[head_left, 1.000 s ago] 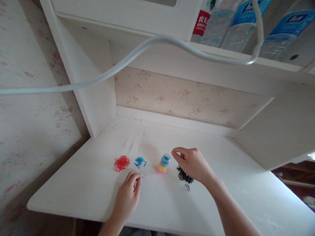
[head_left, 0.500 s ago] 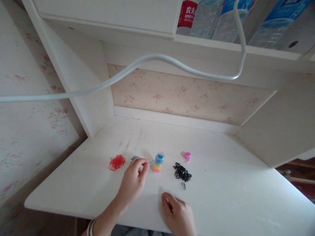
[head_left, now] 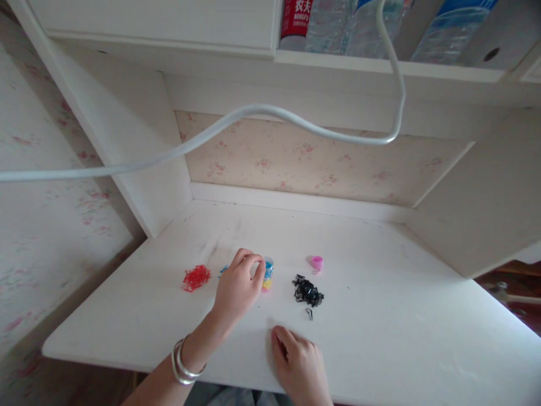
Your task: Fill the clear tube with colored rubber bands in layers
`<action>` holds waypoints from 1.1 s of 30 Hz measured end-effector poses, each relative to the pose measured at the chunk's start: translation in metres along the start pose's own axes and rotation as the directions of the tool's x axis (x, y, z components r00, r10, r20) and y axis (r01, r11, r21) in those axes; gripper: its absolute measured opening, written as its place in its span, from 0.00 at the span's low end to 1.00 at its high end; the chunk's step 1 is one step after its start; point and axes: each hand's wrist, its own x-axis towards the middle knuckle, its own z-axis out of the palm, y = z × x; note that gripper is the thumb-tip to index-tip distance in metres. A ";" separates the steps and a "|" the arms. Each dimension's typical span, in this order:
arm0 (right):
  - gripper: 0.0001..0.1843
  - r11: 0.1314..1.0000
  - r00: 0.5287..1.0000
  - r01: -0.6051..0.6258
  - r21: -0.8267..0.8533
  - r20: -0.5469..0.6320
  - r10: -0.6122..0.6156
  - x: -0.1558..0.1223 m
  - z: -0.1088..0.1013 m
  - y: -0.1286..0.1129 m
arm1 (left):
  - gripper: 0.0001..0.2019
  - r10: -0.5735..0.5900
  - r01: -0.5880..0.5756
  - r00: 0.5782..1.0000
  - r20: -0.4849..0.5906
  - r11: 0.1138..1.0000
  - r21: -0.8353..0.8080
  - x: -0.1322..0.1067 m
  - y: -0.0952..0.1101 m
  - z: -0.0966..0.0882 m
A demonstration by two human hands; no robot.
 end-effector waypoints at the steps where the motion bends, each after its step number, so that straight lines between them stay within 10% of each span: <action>1: 0.19 1.000 1.000 -0.002 0.001 0.014 0.002 0.000 -0.002 0.000 | 0.08 0.004 -0.004 1.000 0.000 1.000 0.011 0.000 0.001 0.000; 8: 0.16 1.000 0.997 -0.005 -0.026 0.077 0.007 0.002 -0.011 -0.004 | 0.11 -0.025 0.021 0.998 -0.062 0.998 -0.062 -0.010 -0.012 -0.014; 19: 0.15 0.992 0.984 -0.041 -0.116 0.166 0.060 0.007 -0.013 -0.010 | 0.13 -0.308 0.308 0.951 0.015 0.948 -0.080 -0.087 -0.098 -0.016; 33: 0.13 0.973 0.973 -0.043 -0.226 0.214 0.092 0.084 0.036 -0.094 | 0.15 -0.330 0.333 0.943 0.045 0.926 -0.177 -0.097 -0.101 -0.014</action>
